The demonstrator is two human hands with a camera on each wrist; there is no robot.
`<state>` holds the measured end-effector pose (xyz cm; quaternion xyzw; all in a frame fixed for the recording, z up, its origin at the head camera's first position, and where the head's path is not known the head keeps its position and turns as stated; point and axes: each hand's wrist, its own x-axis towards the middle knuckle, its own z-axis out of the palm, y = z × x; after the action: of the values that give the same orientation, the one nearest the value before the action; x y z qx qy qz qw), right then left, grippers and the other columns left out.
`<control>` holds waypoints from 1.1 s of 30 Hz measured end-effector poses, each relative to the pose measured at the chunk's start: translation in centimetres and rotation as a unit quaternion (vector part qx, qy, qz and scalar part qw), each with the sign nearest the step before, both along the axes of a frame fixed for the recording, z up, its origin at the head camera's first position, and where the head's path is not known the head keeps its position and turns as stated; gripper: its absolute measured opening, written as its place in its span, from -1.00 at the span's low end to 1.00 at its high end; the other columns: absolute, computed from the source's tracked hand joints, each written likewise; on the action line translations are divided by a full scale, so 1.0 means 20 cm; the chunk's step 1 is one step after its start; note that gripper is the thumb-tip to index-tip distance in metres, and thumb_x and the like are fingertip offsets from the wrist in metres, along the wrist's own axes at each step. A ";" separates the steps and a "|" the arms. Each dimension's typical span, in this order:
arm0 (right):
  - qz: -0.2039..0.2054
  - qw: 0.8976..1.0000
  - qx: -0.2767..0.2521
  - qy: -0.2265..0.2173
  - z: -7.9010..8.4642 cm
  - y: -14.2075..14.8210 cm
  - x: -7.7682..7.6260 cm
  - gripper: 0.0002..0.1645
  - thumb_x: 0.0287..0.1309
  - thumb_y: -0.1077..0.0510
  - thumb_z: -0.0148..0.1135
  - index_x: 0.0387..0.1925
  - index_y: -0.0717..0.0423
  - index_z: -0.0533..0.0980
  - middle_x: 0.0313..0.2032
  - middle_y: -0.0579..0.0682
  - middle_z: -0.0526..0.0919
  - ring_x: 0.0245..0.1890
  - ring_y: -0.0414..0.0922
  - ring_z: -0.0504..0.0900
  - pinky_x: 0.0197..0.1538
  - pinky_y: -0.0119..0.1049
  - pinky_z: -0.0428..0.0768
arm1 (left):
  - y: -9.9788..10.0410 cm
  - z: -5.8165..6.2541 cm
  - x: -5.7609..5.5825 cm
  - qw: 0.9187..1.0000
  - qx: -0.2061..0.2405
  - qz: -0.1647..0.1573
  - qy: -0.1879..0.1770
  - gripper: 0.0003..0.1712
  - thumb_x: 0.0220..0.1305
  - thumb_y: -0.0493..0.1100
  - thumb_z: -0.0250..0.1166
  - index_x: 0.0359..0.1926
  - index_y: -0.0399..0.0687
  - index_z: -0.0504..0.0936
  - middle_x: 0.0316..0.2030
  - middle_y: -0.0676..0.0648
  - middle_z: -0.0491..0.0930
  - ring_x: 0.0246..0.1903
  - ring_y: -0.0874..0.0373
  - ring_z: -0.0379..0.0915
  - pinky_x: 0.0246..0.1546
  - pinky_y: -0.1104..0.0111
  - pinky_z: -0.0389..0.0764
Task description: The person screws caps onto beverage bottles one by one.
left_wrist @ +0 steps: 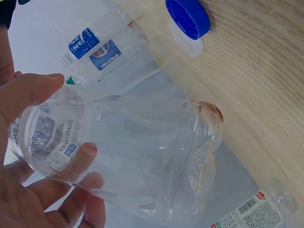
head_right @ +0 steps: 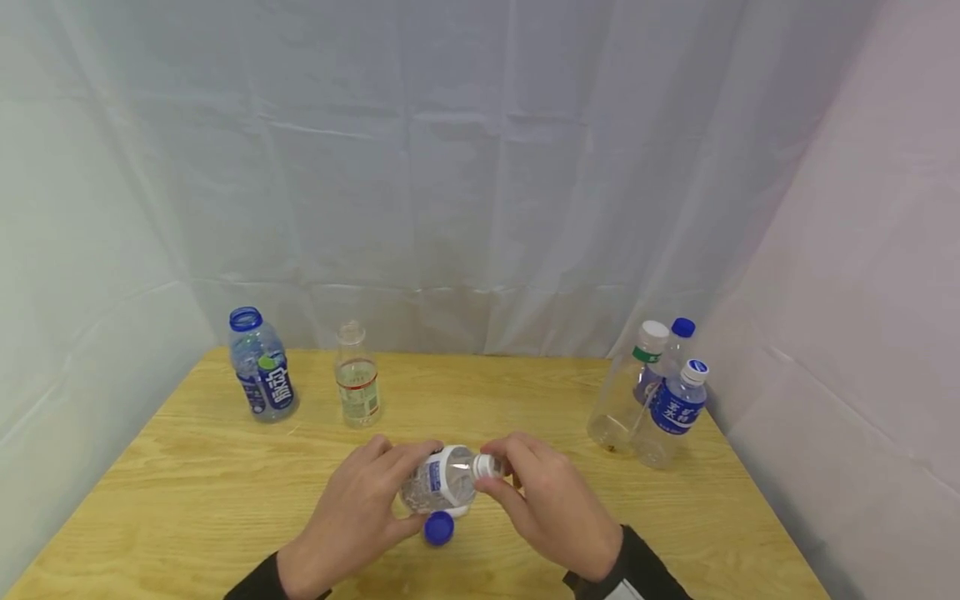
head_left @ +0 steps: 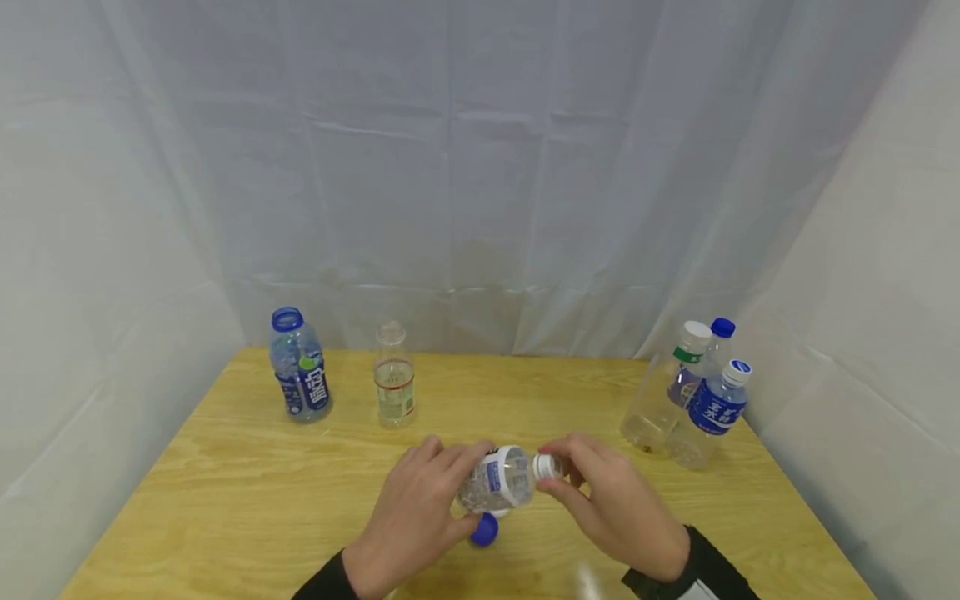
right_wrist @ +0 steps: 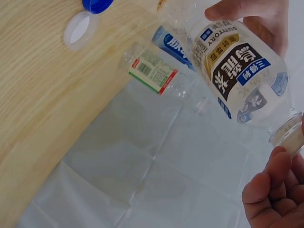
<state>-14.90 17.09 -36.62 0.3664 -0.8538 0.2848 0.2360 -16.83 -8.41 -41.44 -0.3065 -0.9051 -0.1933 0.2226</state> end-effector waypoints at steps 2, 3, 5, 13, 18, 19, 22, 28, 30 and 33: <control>-0.011 1.000 -0.005 -0.010 -0.01 0.00 0.00 -0.69 0.19 0.20 0.41 -0.04 0.03 0.55 -0.32 -0.27 0.55 -0.40 -0.43 0.45 -0.38 -0.52 0.56 | 0.00 0.00 0.00 1.000 -0.002 0.002 0.000 -0.02 -0.21 0.17 0.64 0.33 0.23 0.49 -0.01 0.18 0.67 -0.29 0.31 0.25 -0.28 0.46 0.39; -0.017 1.000 -0.007 -0.015 -0.01 -0.01 0.00 -0.69 0.19 0.19 0.41 -0.04 0.02 0.55 -0.34 -0.28 0.54 -0.41 -0.43 0.44 -0.39 -0.51 0.56 | 0.00 0.00 0.00 1.000 -0.003 0.002 0.000 -0.02 -0.20 0.17 0.64 0.33 0.23 0.49 -0.01 0.18 0.67 -0.29 0.31 0.25 -0.28 0.46 0.38; -0.028 0.999 -0.013 -0.025 -0.01 -0.01 0.00 -0.70 0.21 0.19 0.39 -0.04 0.03 0.55 -0.36 -0.29 0.51 -0.42 -0.43 0.43 -0.41 -0.51 0.54 | 0.00 0.00 0.00 1.000 -0.003 0.003 -0.001 -0.02 -0.19 0.18 0.63 0.34 0.23 0.48 -0.02 0.17 0.67 -0.29 0.30 0.24 -0.29 0.46 0.37; -0.043 0.997 -0.038 -0.047 -0.02 -0.02 0.00 -0.72 0.23 0.18 0.38 -0.03 0.03 0.56 -0.35 -0.30 0.53 -0.42 -0.41 0.44 -0.41 -0.49 0.53 | 0.01 0.00 0.00 1.000 -0.007 0.012 -0.008 -0.02 -0.18 0.21 0.63 0.34 0.21 0.47 -0.01 0.15 0.67 -0.27 0.28 0.27 -0.26 0.44 0.37; -0.021 0.999 -0.038 -0.029 -0.01 -0.02 -0.02 -0.69 0.24 0.20 0.37 0.01 0.02 0.56 -0.29 -0.28 0.59 -0.38 -0.41 0.47 -0.35 -0.47 0.58 | 0.01 0.00 0.00 1.000 -0.004 0.016 -0.024 -0.01 -0.15 0.22 0.62 0.35 0.20 0.46 0.04 0.14 0.65 -0.20 0.27 0.33 -0.18 0.38 0.43; -0.022 0.999 -0.035 -0.024 -0.01 -0.01 -0.02 -0.67 0.24 0.20 0.37 0.03 0.02 0.55 -0.27 -0.28 0.59 -0.37 -0.41 0.48 -0.33 -0.45 0.59 | 0.01 0.00 -0.01 1.000 -0.001 0.014 -0.023 -0.01 -0.14 0.21 0.62 0.36 0.20 0.45 0.05 0.15 0.65 -0.19 0.27 0.34 -0.17 0.37 0.44; -0.025 0.999 -0.022 -0.014 0.01 0.00 -0.03 -0.62 0.24 0.19 0.37 0.09 -0.01 0.54 -0.24 -0.27 0.60 -0.34 -0.40 0.50 -0.29 -0.44 0.61 | 0.02 -0.01 -0.01 1.000 0.012 0.008 -0.014 0.01 -0.15 0.20 0.62 0.36 0.19 0.43 0.04 0.15 0.65 -0.14 0.28 0.39 -0.12 0.35 0.49; -0.030 0.999 -0.005 -0.023 0.04 0.00 -0.04 -0.62 0.27 0.16 0.35 0.11 -0.02 0.54 -0.17 -0.23 0.65 -0.31 -0.40 0.53 -0.23 -0.41 0.64 | 0.03 -0.01 -0.01 1.000 0.024 0.004 -0.003 0.05 -0.17 0.18 0.64 0.38 0.19 0.39 0.01 0.12 0.66 -0.11 0.25 0.44 -0.05 0.29 0.55; -0.028 0.999 -0.005 -0.024 0.05 0.00 -0.04 -0.63 0.28 0.17 0.35 0.10 0.00 0.55 -0.16 -0.21 0.66 -0.30 -0.39 0.54 -0.23 -0.41 0.65 | 0.03 -0.01 -0.01 1.000 0.023 0.004 -0.007 0.07 -0.16 0.21 0.63 0.41 0.19 0.36 0.04 0.12 0.65 -0.08 0.24 0.46 -0.03 0.27 0.56; -0.026 1.000 -0.008 -0.006 0.07 0.03 -0.05 -0.64 0.25 0.22 0.35 0.07 0.06 0.55 -0.19 -0.18 0.66 -0.32 -0.37 0.53 -0.24 -0.42 0.64 | 0.04 -0.02 -0.02 1.000 0.020 0.004 -0.010 0.13 -0.14 0.26 0.61 0.45 0.19 0.31 0.09 0.10 0.63 -0.02 0.21 0.48 0.01 0.24 0.57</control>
<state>-15.89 17.60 -35.25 0.3407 -0.8618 0.2878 0.2417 -17.13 -7.60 -41.78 -0.2964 -0.9045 -0.2130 0.2206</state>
